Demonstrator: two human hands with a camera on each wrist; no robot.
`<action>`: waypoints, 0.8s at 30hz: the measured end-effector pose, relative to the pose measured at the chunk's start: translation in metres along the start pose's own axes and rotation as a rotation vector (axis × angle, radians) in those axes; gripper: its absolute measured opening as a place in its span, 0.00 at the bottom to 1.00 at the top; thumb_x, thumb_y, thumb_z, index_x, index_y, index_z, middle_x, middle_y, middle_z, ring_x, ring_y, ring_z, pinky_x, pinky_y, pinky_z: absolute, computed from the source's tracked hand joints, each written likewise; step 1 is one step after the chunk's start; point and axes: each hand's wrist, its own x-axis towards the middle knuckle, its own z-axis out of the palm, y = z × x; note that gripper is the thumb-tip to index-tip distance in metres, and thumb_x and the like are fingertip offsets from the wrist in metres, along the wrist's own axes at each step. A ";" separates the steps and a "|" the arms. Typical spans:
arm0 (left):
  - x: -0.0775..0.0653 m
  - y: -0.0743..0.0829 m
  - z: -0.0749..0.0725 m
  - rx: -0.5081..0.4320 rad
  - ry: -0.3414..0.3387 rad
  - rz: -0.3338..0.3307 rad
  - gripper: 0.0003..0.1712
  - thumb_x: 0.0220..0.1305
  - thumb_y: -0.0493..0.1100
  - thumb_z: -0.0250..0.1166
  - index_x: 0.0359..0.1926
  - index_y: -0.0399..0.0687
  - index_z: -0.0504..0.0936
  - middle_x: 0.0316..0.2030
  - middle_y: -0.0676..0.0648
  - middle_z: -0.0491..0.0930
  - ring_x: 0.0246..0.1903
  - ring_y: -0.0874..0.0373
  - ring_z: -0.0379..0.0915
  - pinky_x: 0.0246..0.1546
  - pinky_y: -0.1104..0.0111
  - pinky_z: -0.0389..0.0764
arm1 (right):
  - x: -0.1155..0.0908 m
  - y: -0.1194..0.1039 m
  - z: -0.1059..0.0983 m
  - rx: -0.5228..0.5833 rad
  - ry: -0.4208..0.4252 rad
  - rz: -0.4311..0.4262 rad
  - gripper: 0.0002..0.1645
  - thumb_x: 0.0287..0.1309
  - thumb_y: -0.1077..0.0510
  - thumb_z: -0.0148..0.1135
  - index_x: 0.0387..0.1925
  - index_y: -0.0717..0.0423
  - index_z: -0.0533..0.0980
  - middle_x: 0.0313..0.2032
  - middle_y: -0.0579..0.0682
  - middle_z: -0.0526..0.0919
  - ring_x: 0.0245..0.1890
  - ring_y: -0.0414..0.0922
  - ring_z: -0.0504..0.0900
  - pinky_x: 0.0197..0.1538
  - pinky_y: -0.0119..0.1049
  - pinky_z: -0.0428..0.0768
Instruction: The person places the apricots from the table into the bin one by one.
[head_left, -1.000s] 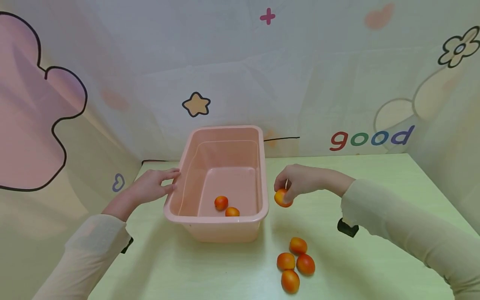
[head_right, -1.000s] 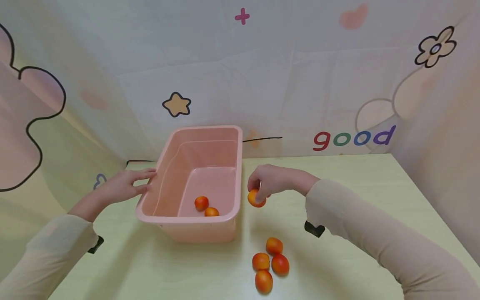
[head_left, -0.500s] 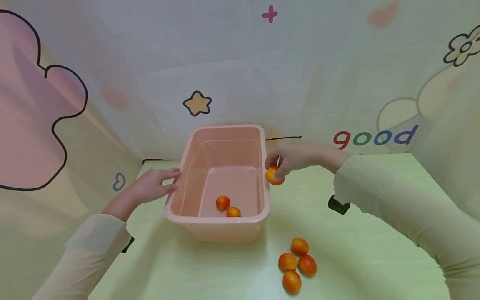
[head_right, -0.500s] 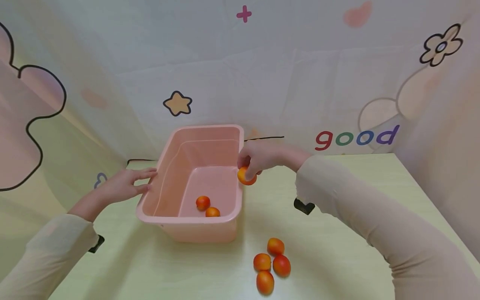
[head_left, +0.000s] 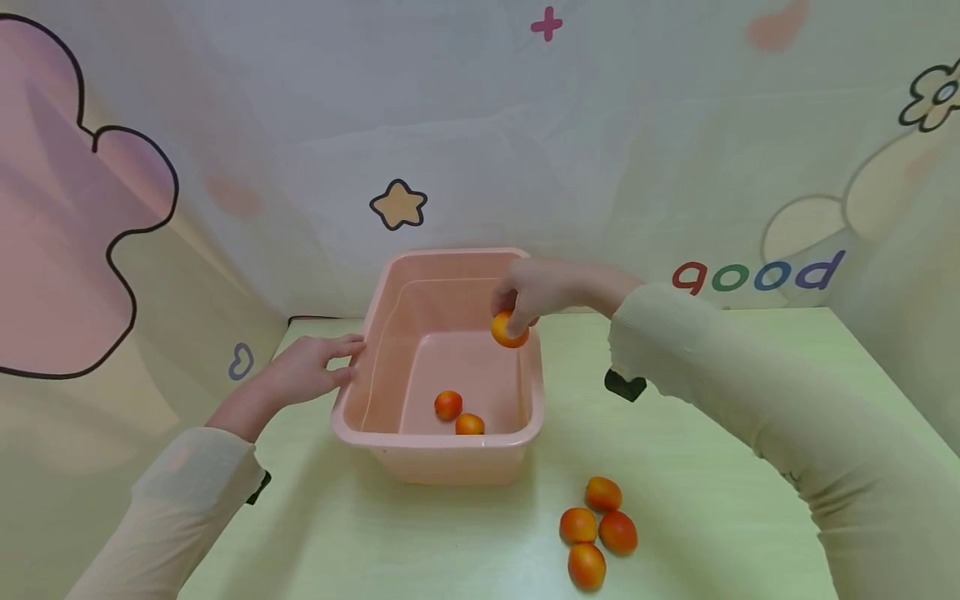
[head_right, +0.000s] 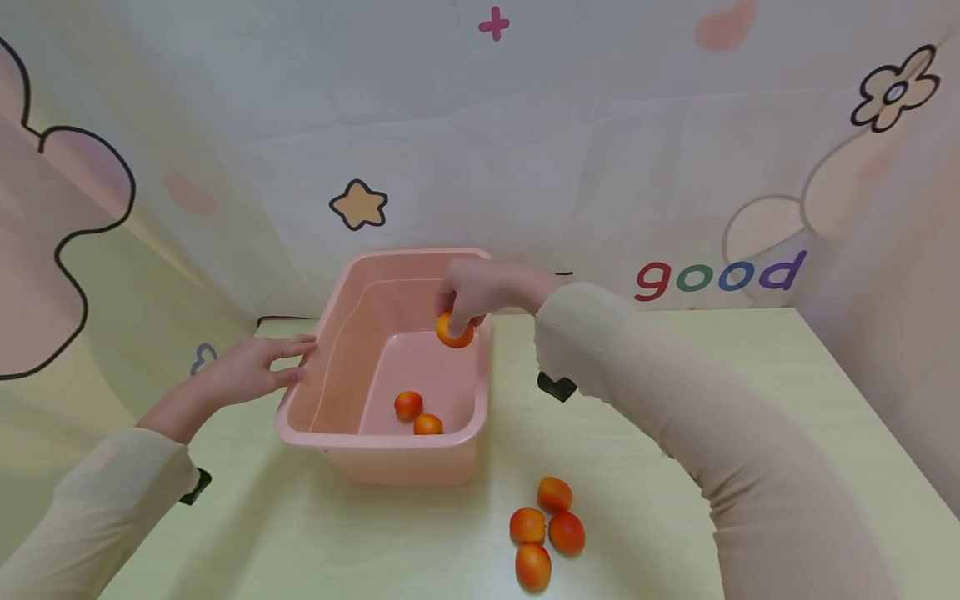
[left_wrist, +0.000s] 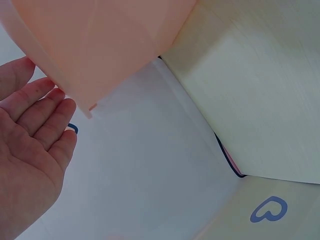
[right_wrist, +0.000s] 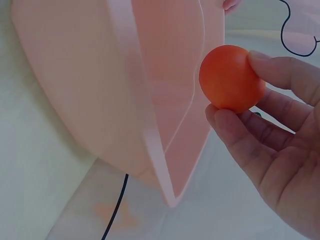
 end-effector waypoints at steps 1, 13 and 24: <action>0.000 0.000 0.000 0.001 0.000 0.002 0.28 0.59 0.42 0.56 0.60 0.40 0.65 0.60 0.39 0.63 0.55 0.39 0.64 0.50 0.47 0.69 | 0.003 -0.002 0.000 0.004 0.001 0.005 0.06 0.47 0.63 0.60 0.30 0.55 0.78 0.28 0.48 0.77 0.30 0.45 0.73 0.36 0.33 0.75; 0.001 0.004 -0.002 0.009 -0.003 0.025 0.27 0.59 0.42 0.57 0.59 0.39 0.66 0.59 0.38 0.64 0.56 0.39 0.63 0.50 0.48 0.69 | 0.043 -0.017 0.006 -0.015 0.015 0.052 0.06 0.48 0.60 0.63 0.32 0.53 0.78 0.31 0.49 0.80 0.32 0.46 0.76 0.41 0.34 0.77; 0.000 0.004 -0.003 0.036 0.019 0.049 0.26 0.59 0.41 0.56 0.58 0.38 0.67 0.59 0.38 0.65 0.54 0.40 0.66 0.48 0.52 0.71 | 0.070 -0.022 0.022 0.122 0.064 0.089 0.07 0.47 0.60 0.64 0.32 0.52 0.78 0.34 0.48 0.80 0.34 0.48 0.77 0.38 0.31 0.78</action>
